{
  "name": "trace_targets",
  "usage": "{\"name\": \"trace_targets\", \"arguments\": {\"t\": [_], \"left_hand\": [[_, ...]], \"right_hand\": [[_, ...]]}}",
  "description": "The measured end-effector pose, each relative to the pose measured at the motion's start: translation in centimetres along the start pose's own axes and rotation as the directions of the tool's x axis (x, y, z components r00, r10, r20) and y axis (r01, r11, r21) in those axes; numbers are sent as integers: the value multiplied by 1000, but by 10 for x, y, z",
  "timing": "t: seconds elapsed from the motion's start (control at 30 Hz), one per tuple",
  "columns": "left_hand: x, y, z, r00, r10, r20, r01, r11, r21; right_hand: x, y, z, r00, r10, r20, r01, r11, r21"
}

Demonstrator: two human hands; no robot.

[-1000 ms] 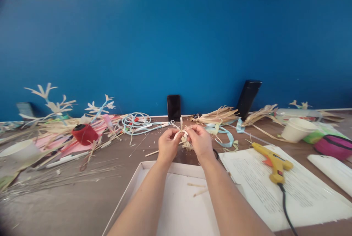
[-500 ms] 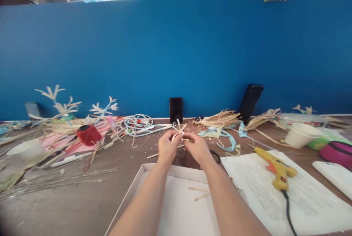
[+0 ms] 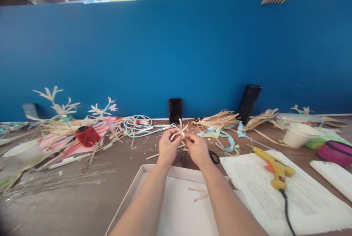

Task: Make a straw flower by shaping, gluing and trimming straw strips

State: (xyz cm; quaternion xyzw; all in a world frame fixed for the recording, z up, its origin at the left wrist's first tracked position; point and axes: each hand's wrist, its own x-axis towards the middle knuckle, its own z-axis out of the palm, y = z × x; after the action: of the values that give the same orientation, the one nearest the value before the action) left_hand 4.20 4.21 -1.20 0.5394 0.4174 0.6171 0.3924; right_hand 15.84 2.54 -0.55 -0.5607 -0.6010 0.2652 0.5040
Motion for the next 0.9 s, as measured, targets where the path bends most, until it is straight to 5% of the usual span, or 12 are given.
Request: {"name": "trace_targets", "arguments": {"t": [0.3, 0.5, 0.9], "left_hand": [[-1, 12, -5, 990, 88, 112, -101, 989, 110], [-1, 16, -9, 987, 68, 144, -75, 996, 41], [2, 11, -9, 993, 88, 80, -90, 996, 28]], "right_hand": [[-2, -4, -2, 999, -22, 29, 22, 1000, -9], [-2, -3, -4, 999, -10, 36, 10, 1000, 9], [-2, -2, -1, 998, -41, 45, 39, 999, 33]]}}
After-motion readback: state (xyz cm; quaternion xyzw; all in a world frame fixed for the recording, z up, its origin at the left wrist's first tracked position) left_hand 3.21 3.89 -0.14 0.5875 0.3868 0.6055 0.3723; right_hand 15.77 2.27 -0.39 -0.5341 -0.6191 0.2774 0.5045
